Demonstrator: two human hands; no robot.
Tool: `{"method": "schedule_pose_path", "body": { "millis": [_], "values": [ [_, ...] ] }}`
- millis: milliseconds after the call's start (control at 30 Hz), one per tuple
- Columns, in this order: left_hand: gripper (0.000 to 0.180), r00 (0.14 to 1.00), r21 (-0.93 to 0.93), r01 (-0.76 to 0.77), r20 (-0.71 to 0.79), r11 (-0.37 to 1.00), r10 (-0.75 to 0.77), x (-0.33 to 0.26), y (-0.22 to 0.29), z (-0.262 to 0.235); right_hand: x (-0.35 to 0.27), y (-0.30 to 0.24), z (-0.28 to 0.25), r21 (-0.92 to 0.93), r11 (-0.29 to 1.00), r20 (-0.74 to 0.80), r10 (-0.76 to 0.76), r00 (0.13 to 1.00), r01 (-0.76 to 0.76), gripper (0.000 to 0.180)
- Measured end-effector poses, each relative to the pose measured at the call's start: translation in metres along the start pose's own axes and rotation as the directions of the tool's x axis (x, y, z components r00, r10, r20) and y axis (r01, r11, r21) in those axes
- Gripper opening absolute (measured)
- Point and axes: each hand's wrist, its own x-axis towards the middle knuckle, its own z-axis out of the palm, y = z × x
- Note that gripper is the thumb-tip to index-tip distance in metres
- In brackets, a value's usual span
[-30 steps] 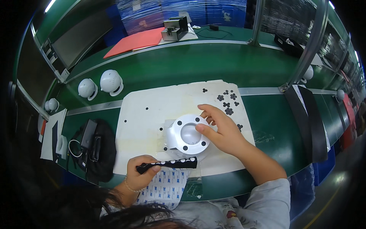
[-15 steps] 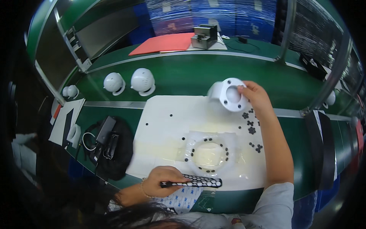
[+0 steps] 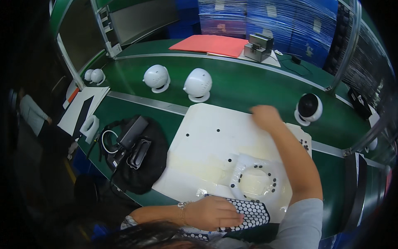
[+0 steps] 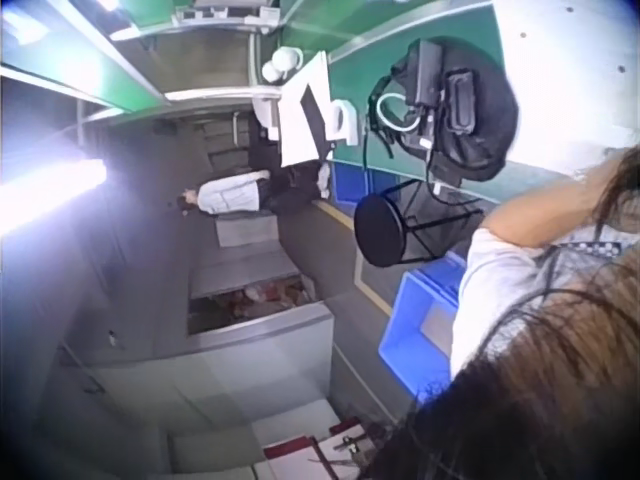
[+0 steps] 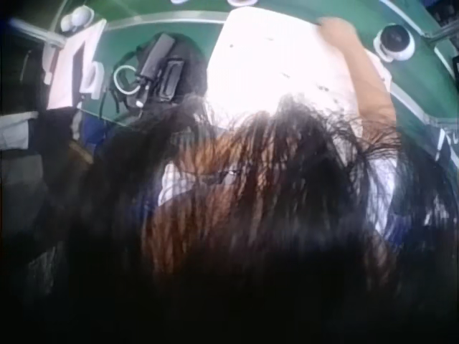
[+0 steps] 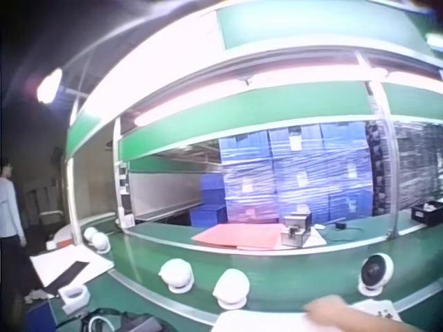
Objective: The person applies small black circular stickers to the bottom of white dome-shaped electronic devices. They peel the stickers from a sheet and place them into specific holes on the device base, then move the finished unit to the side. The person repeats this process for multiple units on a green assembly table.
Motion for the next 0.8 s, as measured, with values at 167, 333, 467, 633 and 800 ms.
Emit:
{"method": "schedule_pose_path", "body": {
  "millis": [167,333,467,633,800],
  "values": [
    [0.028,0.997,0.131,-0.069,0.051,0.989,0.063,-0.003,-0.011,0.009,0.063,-0.113,0.037,0.272,0.856,-0.211,-0.393,0.895,0.44,0.04],
    [0.03,0.993,0.174,-0.012,0.12,0.985,-0.009,-0.006,-0.008,0.003,0.092,-0.131,0.025,0.215,0.937,-0.275,-0.212,0.938,0.275,0.035],
    [0.033,0.984,0.076,0.031,0.173,0.997,-0.044,0.003,-0.006,-0.007,0.083,-0.073,-0.004,0.271,0.938,-0.368,-0.107,0.924,0.217,0.03],
    [0.036,0.997,0.055,0.073,-0.025,0.996,-0.072,-0.001,-0.005,-0.004,-0.022,-0.046,-0.075,0.865,0.501,-0.188,0.288,0.939,0.02,0.023],
    [0.037,0.951,-0.148,0.24,-0.16,0.959,-0.263,0.009,0.006,-0.014,-0.157,-0.029,-0.099,0.996,-0.003,0.087,0.32,0.944,-0.091,0.021]
  ]
}}
